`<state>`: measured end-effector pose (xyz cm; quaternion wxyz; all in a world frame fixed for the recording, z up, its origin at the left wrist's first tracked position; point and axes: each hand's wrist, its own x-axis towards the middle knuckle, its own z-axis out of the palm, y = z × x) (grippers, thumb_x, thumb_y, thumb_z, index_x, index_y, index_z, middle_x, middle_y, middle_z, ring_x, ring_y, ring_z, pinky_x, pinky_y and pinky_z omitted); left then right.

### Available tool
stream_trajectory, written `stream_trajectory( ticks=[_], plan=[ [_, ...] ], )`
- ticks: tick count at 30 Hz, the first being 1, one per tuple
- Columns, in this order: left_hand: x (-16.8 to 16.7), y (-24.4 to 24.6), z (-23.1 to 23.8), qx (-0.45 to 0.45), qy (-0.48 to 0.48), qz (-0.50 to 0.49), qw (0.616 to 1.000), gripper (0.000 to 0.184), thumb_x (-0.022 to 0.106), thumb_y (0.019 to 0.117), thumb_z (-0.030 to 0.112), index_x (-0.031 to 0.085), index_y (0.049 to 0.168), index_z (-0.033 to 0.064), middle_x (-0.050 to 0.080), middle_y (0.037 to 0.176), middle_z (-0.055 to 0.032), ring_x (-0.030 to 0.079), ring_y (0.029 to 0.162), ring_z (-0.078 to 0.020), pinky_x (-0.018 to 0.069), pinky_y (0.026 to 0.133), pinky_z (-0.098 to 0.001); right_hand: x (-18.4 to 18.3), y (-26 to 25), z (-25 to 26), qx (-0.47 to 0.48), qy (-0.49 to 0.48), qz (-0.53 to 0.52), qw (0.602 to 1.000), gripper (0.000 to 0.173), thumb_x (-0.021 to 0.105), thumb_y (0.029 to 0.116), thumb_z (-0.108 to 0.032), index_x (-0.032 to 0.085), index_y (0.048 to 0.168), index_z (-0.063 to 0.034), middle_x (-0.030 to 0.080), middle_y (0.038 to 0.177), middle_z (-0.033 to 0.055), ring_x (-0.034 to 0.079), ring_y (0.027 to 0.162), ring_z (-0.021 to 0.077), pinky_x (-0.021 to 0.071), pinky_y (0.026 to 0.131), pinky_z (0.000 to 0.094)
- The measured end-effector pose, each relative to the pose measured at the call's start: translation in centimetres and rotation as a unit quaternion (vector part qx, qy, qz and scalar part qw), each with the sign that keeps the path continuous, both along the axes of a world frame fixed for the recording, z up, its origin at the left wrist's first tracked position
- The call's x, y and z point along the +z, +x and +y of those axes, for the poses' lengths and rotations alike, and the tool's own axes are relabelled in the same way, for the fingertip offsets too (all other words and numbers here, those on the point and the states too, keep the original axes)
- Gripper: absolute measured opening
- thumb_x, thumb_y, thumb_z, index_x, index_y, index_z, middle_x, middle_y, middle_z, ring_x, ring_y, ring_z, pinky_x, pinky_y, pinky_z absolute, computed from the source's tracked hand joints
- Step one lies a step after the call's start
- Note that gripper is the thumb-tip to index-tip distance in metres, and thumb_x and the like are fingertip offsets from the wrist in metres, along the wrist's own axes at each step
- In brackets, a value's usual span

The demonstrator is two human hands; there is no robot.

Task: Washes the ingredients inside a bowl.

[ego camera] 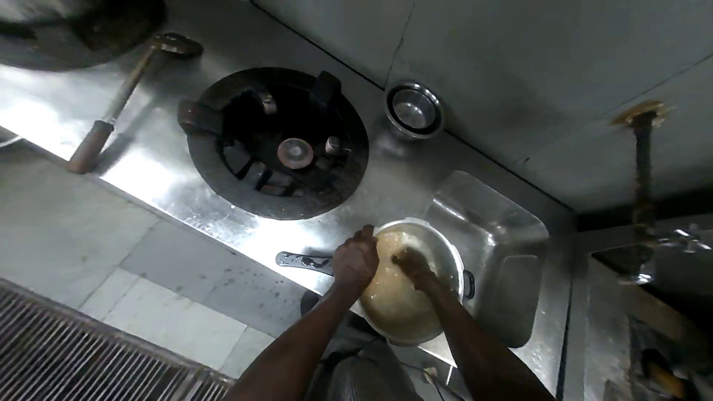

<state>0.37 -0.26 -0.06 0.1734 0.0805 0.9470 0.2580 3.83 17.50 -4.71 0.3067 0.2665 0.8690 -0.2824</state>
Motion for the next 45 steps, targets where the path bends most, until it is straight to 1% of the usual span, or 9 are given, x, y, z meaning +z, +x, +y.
stream_trajectory(
  ticks=[4, 8, 14, 21, 25, 29, 34, 41, 45],
  plan=[
    [0.0, -0.1, 0.1, -0.002, -0.012, -0.001, 1.000, 0.035, 0.047, 0.1082, 0.030, 0.061, 0.137, 0.0156, 0.072, 0.113, -0.0147, 0.073, 0.093, -0.0351, 0.0585, 0.075, -0.0534, -2.1, -0.8, -1.0, -0.056, -0.043, 0.035, 0.997, 0.046, 0.052, 0.1081, -0.032, 0.058, 0.132, 0.0062, 0.061, 0.131, 0.0291, 0.059, 0.123, 0.0424, 0.0483, 0.102, 0.0598],
    [-0.2, -0.1, 0.1, -0.007, -0.003, 0.015, 1.000, 0.034, 0.050, 0.1073, 0.027, 0.061, 0.136, 0.0126, 0.072, 0.112, -0.0159, 0.073, 0.091, -0.0366, 0.0585, 0.074, -0.0538, 0.0, -2.4, -3.7, 0.209, -0.018, -0.013, 0.978, 0.036, 0.046, 0.1067, -0.001, 0.052, 0.139, 0.0144, 0.050, 0.148, 0.0321, 0.043, 0.143, 0.0435, 0.0309, 0.121, 0.0486],
    [-0.1, -0.1, 0.2, -0.010, -0.010, 0.006, 1.000, 0.037, 0.048, 0.1077, 0.031, 0.060, 0.137, 0.0127, 0.072, 0.111, -0.0169, 0.073, 0.091, -0.0368, 0.0588, 0.074, -0.0551, 1.1, -0.9, -6.1, 0.085, -0.144, -0.036, 0.985, 0.035, 0.058, 0.1041, -0.009, 0.058, 0.137, 0.0019, 0.062, 0.133, 0.0226, 0.061, 0.120, 0.0306, 0.0478, 0.105, 0.0447],
    [-0.1, 0.0, 0.2, -0.003, -0.016, 0.001, 1.000, 0.037, 0.046, 0.1078, 0.030, 0.060, 0.139, 0.0169, 0.072, 0.115, -0.0141, 0.073, 0.093, -0.0356, 0.0584, 0.074, -0.0551, -0.2, 2.1, -5.5, 0.245, -0.116, -0.187, 0.944, 0.041, 0.058, 0.1056, -0.027, 0.060, 0.138, -0.0015, 0.063, 0.134, 0.0233, 0.061, 0.122, 0.0345, 0.0462, 0.105, 0.0527],
    [-0.3, 0.1, 0.2, 0.001, -0.004, 0.015, 1.000, 0.035, 0.049, 0.1072, 0.029, 0.061, 0.136, 0.0149, 0.073, 0.111, -0.0148, 0.073, 0.091, -0.0353, 0.0584, 0.073, -0.0546, 0.3, 2.6, -5.2, 0.309, -0.069, -0.241, 0.917, 0.039, 0.060, 0.1007, -0.021, 0.057, 0.132, 0.0018, 0.064, 0.119, 0.0266, 0.065, 0.104, 0.0409, 0.0518, 0.083, 0.0607],
    [-0.6, 0.2, 0.1, 0.007, 0.003, 0.031, 0.999, 0.034, 0.051, 0.1063, 0.028, 0.062, 0.135, 0.0135, 0.073, 0.109, -0.0148, 0.074, 0.089, -0.0352, 0.0587, 0.072, -0.0541, 0.1, 2.7, -4.2, 0.261, -0.066, -0.164, 0.949, 0.037, 0.056, 0.1046, -0.019, 0.058, 0.132, 0.0066, 0.063, 0.126, 0.0285, 0.063, 0.116, 0.0404, 0.0495, 0.099, 0.0564],
    [-0.3, 0.1, 0.0, 0.005, 0.004, 0.016, 1.000, 0.034, 0.050, 0.1069, 0.029, 0.062, 0.135, 0.0139, 0.073, 0.110, -0.0155, 0.073, 0.090, -0.0365, 0.0582, 0.072, -0.0549, 1.3, 0.7, -5.2, 0.148, -0.057, -0.064, 0.985, 0.040, 0.052, 0.1083, -0.036, 0.064, 0.124, -0.0011, 0.068, 0.103, 0.0229, 0.069, 0.084, 0.0357, 0.0566, 0.076, 0.0530],
    [0.3, -0.1, 0.0, -0.002, -0.007, -0.011, 1.000, 0.037, 0.053, 0.1041, 0.028, 0.059, 0.138, 0.0146, 0.072, 0.113, -0.0154, 0.073, 0.094, -0.0365, 0.0580, 0.076, -0.0556, 0.6, -3.0, -5.2, 0.295, 0.069, 0.020, 0.953, 0.039, 0.071, 0.0936, -0.031, 0.069, 0.121, -0.0035, 0.068, 0.122, 0.0212, 0.065, 0.114, 0.0397, 0.0518, 0.093, 0.0617],
    [0.0, 0.0, 0.1, -0.002, -0.007, 0.005, 1.000, 0.034, 0.050, 0.1066, 0.027, 0.060, 0.137, 0.0140, 0.072, 0.113, -0.0159, 0.073, 0.093, -0.0361, 0.0587, 0.075, -0.0541, -0.9, -2.8, -3.6, 0.280, 0.123, -0.049, 0.951, 0.034, 0.059, 0.1013, -0.030, 0.068, 0.124, -0.0061, 0.069, 0.124, 0.0208, 0.065, 0.115, 0.0416, 0.0503, 0.092, 0.0664]
  ],
)
